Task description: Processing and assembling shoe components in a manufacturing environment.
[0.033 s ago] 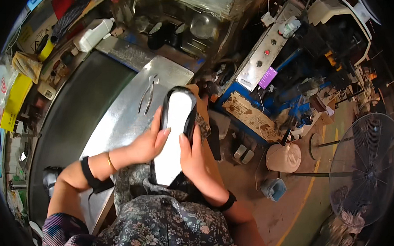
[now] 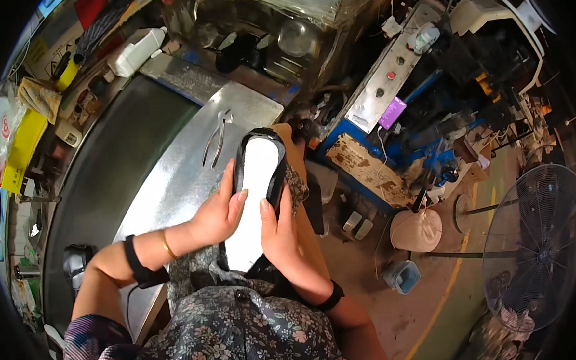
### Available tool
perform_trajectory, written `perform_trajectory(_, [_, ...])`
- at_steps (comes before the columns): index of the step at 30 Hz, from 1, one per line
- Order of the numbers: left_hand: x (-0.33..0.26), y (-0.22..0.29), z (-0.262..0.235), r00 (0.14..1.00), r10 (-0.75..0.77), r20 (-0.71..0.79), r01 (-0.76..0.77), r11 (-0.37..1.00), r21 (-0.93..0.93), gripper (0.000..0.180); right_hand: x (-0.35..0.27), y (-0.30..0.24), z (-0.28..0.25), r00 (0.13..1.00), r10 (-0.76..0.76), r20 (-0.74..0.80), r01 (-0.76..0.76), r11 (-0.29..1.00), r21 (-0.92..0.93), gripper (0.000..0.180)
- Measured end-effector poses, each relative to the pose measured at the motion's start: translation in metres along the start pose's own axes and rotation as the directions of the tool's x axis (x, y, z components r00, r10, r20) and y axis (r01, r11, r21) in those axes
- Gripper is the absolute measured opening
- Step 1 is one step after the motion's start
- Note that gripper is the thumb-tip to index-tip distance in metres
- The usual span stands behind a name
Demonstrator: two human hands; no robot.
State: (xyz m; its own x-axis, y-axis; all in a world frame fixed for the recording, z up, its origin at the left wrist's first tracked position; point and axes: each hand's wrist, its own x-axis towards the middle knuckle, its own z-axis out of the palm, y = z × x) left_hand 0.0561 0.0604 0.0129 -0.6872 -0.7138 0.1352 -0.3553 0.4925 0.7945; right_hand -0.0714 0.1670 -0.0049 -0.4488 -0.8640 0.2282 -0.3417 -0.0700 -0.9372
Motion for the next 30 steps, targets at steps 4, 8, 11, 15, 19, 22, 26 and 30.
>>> perform_trajectory(4, [-0.027, -0.023, 0.037, 0.96, -0.055, -0.273, 0.031, 0.995, -0.094, 0.044, -0.013, 0.006, 0.001, 0.985, 0.174, -0.019, -0.172, 0.982, 0.079, 0.061])
perform_trajectory(8, [-0.006, -0.031, 0.043, 0.856, -0.483, -0.188, 0.253, 0.706, -0.661, 0.039, -0.009, 0.019, -0.005, 0.999, 0.039, -0.009, -0.039, 0.997, 0.073, 0.063])
perform_trajectory(11, [0.04, -0.018, 0.03, 0.907, -0.265, -0.328, -0.01, 0.764, -0.645, 0.043, -0.016, 0.026, -0.013, 0.995, 0.075, 0.069, -0.085, 0.984, 0.157, 0.063])
perform_trajectory(15, [0.079, -0.007, 0.006, 0.948, -0.166, 0.27, 0.313, 0.353, -0.882, 0.045, -0.031, 0.023, -0.021, 0.985, 0.085, 0.152, -0.087, 0.996, 0.007, 0.06])
perform_trajectory(19, [0.083, -0.005, 0.009, 0.942, -0.125, 0.311, 0.334, 0.449, -0.829, 0.041, 0.003, 0.025, -0.035, 0.972, 0.129, 0.197, -0.183, 0.941, 0.285, 0.064])
perform_trajectory(22, [0.077, -0.005, 0.018, 0.957, -0.055, 0.285, 0.241, 0.7, -0.673, 0.035, 0.052, 0.032, -0.048, 0.967, 0.208, 0.15, -0.254, 0.695, 0.672, 0.059])
perform_trajectory(26, [0.075, -0.009, 0.019, 0.968, 0.152, 0.201, 0.053, 0.656, -0.753, 0.039, 0.083, 0.029, -0.044, 0.928, 0.187, 0.321, -0.332, 0.805, 0.492, 0.035])
perform_trajectory(30, [0.073, -0.019, 0.016, 0.962, 0.11, 0.249, 0.124, 0.64, -0.758, 0.044, 0.086, 0.011, -0.039, 0.978, 0.069, 0.196, -0.095, 0.987, 0.129, 0.03])
